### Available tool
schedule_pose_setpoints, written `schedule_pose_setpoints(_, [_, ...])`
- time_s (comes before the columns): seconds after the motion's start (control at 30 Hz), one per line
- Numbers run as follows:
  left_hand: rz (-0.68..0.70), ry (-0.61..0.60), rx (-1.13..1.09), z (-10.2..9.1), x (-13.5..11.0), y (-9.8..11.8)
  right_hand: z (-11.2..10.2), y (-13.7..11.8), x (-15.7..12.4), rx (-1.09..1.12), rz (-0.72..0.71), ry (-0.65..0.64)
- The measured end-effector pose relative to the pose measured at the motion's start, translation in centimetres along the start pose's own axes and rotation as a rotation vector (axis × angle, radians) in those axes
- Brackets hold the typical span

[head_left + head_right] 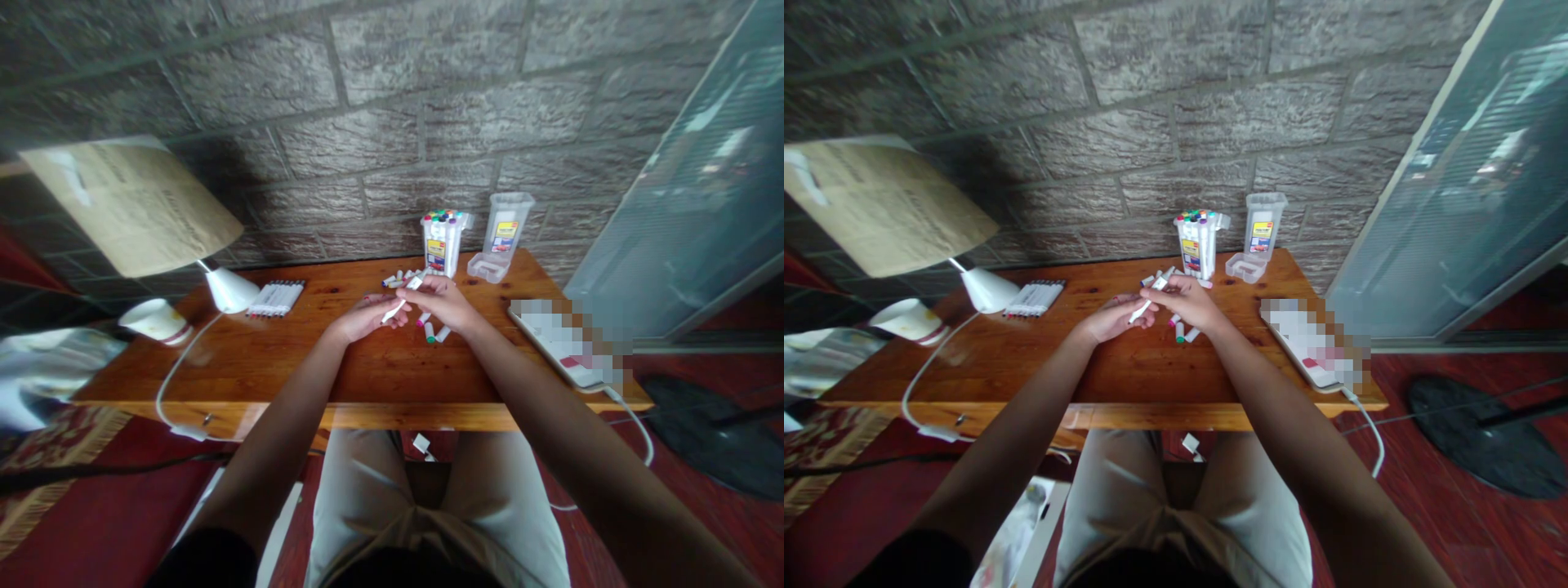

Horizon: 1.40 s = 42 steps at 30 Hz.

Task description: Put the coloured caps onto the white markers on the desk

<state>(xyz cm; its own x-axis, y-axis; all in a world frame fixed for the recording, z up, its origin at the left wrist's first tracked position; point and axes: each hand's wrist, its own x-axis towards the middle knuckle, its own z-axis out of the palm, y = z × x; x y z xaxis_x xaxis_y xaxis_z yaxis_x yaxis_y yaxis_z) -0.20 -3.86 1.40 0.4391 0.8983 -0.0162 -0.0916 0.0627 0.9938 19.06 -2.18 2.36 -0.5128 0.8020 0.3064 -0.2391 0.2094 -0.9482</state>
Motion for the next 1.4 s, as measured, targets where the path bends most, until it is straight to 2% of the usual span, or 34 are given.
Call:
schedule_pose_setpoints(0.3, [0.000, -0.006, -0.024, -0.1, 0.2, -0.3, 0.6, -1.1, -0.2, 0.014, 0.021, -0.024])
schedule_pose_setpoints(0.57, [-0.017, -0.014, -0.068, -0.5, 0.4, -0.6, -0.1, 0.4, 0.3, -0.040, 0.015, 0.064])
schedule_pose_setpoints(0.8, [-0.018, 0.050, -0.072, -0.2, 0.4, -0.5, -0.1, 0.4, 0.3, -0.046, 0.033, 0.033])
schedule_pose_setpoints(1.0, [-0.023, 0.052, -0.096, 0.0, 0.4, -0.5, -0.5, 1.0, 0.3, -0.099, 0.052, -0.026])
schedule_pose_setpoints(1.4, [-0.010, 0.050, -0.084, -0.3, 0.4, -0.7, -0.2, 0.5, 0.1, -0.077, 0.110, -0.017])
